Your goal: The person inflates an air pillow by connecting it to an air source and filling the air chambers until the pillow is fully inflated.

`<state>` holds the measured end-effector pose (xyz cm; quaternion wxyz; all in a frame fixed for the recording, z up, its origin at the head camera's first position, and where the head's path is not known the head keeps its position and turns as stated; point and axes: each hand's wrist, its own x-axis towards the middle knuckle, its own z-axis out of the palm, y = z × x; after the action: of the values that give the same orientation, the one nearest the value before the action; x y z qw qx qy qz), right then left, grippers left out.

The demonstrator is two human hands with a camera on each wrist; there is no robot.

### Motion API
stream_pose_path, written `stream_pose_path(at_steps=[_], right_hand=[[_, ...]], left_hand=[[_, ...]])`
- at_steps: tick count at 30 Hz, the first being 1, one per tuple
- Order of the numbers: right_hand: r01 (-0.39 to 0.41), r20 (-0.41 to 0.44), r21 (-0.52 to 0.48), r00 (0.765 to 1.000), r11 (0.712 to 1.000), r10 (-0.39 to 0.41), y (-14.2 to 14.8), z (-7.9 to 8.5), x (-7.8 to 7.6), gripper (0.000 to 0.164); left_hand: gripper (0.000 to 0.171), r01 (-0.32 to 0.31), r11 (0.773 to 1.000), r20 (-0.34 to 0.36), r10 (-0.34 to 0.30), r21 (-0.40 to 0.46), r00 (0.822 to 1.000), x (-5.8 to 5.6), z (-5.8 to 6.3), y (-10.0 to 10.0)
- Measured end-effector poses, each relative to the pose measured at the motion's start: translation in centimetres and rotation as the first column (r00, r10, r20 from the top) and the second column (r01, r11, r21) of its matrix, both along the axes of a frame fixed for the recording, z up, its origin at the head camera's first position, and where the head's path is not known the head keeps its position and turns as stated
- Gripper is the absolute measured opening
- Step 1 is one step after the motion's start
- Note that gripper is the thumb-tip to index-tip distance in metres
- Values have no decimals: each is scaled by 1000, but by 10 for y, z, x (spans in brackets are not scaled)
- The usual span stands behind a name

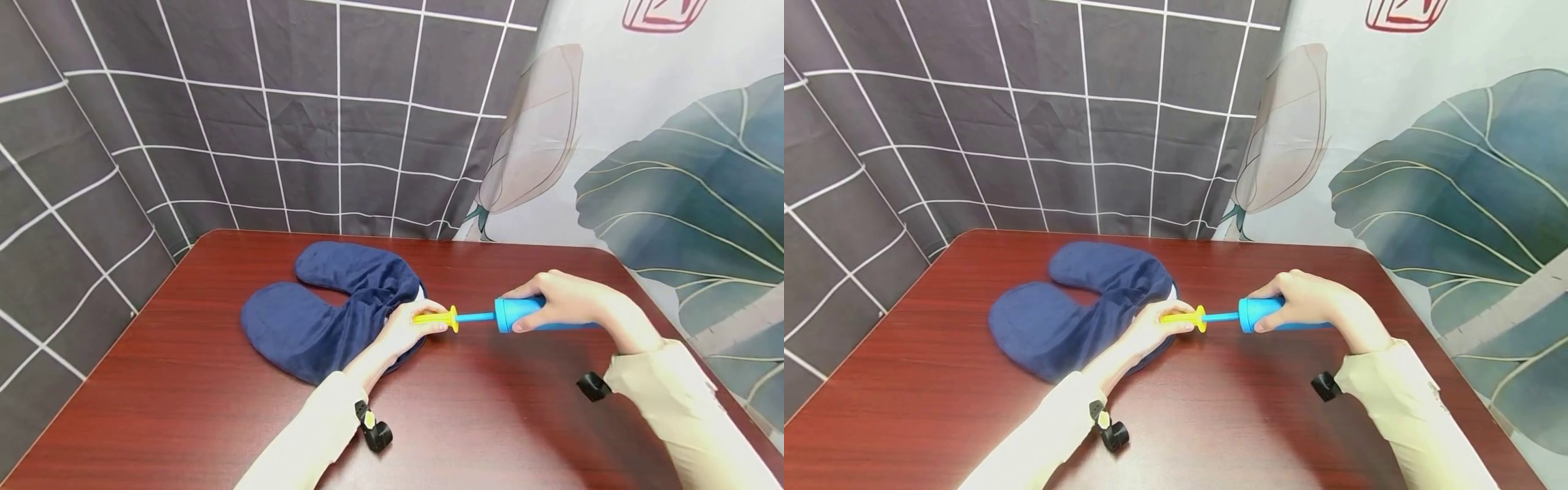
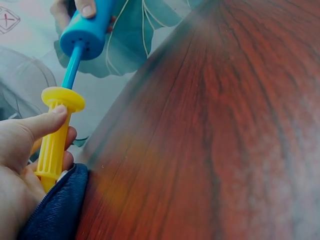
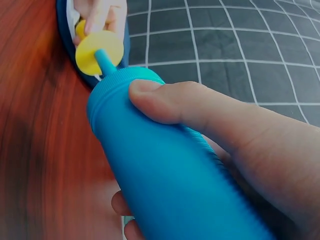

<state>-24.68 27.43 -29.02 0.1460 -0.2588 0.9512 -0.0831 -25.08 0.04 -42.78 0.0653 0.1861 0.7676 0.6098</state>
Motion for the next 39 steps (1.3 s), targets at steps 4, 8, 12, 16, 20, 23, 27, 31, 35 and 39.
stream_pose_path(at_steps=[4, 8, 12, 16, 20, 23, 27, 31, 35, 39], right_hand=[[-29, 3, -4, 1000, 1000, 29, -11, -3, -5, 64], [-48, 1, 3, 999, 999, 48, -23, -9, -10, 63], [-59, -1, 17, 998, 998, 59, -33, -14, -15, 61], [-63, -1, 20, 998, 998, 63, -43, -19, -18, 60], [-73, -6, 12, 997, 997, 74, -52, -23, -18, 58], [-70, -23, 19, 997, 997, 71, -56, -26, -17, 57], [-56, -63, 58, 996, 997, 59, -56, -30, -13, 59], [-64, -83, 89, 994, 994, 72, -52, -33, -8, 63], [-73, -77, 85, 994, 994, 80, -46, -34, -4, 63], [-66, -53, 68, 996, 995, 70, -39, -31, -2, 64]], left_hand=[[26, -2, 1000, 4, 2, 9, 1000, 0, 0, 0], [26, -11, 1000, 6, 11, 18, 1000, -1, -1, 0], [26, -15, 999, 1, 15, 29, 1000, -1, -2, -1], [26, -22, 1000, -18, 22, 13, 1000, 0, -2, -1], [28, -30, 1000, -13, 30, -5, 999, 1, -1, -1], [28, -31, 999, 1, 31, -8, 1000, 1, -1, -1], [28, -27, 999, -12, 27, -19, 1000, 2, -1, 0], [27, -32, 998, -35, 30, -53, 999, 2, -1, 1], [25, -32, 997, -36, 29, -70, 999, 1, -2, 1], [24, -27, 997, -39, 24, -68, 999, 1, -2, 1]])
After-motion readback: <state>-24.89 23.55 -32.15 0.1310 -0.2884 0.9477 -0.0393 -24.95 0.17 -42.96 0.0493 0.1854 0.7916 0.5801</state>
